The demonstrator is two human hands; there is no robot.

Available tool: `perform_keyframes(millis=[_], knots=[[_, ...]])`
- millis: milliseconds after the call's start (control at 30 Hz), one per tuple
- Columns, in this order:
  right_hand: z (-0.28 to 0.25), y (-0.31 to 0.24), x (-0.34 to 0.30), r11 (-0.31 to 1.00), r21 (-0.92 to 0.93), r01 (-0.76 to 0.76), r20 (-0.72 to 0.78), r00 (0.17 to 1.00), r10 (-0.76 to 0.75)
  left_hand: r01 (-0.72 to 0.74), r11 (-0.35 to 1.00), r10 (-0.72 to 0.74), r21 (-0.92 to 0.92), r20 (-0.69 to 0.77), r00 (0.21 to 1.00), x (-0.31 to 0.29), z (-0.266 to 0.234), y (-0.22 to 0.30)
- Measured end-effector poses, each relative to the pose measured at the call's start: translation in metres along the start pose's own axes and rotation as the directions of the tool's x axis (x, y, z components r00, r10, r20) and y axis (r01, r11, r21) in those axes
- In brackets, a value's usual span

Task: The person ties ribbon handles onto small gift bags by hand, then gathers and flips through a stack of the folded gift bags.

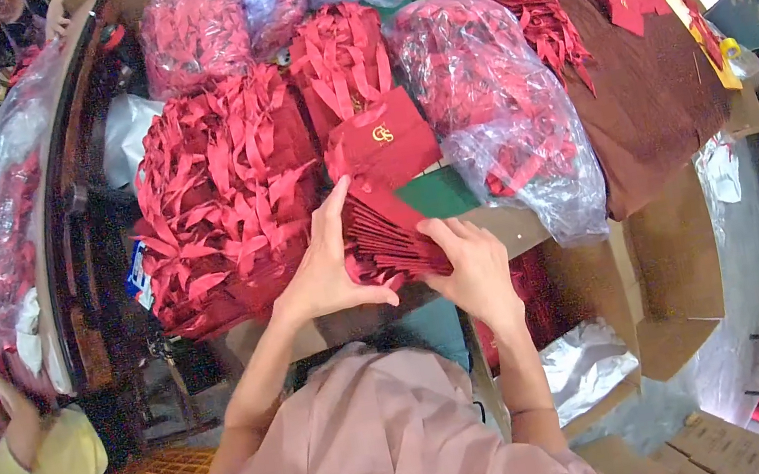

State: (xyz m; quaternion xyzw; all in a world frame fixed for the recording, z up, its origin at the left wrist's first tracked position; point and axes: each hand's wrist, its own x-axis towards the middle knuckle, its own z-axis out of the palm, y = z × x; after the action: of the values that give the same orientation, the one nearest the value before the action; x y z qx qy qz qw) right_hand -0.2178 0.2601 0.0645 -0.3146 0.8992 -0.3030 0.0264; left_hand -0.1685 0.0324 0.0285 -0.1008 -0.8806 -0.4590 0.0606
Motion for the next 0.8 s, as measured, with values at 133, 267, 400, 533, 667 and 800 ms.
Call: perform_keyframes(millis=[133, 267, 400, 533, 667, 800], knots=[[0.000, -0.001, -0.001, 1.000, -0.003, -0.021, -0.003, 1.000, 0.021, -0.016, 0.999, 0.014, 0.039, 0.048, 0.999, 0.003, 0.012, -0.008], [0.000, 0.001, 0.004, 0.997, -0.068, -0.024, 0.015, 1.000, 0.025, -0.029, 1.000, 0.029, 0.012, -0.054, 0.998, 0.004, 0.026, -0.009], [0.006, 0.001, 0.004, 0.989, -0.151, -0.010, 0.036, 0.999, 0.015, -0.038, 0.999, 0.040, 0.033, -0.088, 0.995, 0.006, 0.033, -0.014], [0.004, -0.001, 0.001, 0.985, -0.174, -0.012, 0.039, 0.999, 0.019, -0.094, 0.993, 0.103, 0.066, -0.143, 0.984, 0.009, 0.035, -0.018], [-0.007, 0.002, -0.002, 0.997, -0.065, -0.039, 0.102, 0.994, 0.045, -0.117, 0.993, 0.120, 0.024, -0.155, 0.981, 0.008, 0.039, -0.023], [-0.014, 0.019, -0.021, 1.000, 0.022, -0.014, 0.056, 0.998, 0.013, -0.102, 0.994, 0.107, 0.042, -0.117, 0.987, 0.007, 0.038, -0.023]])
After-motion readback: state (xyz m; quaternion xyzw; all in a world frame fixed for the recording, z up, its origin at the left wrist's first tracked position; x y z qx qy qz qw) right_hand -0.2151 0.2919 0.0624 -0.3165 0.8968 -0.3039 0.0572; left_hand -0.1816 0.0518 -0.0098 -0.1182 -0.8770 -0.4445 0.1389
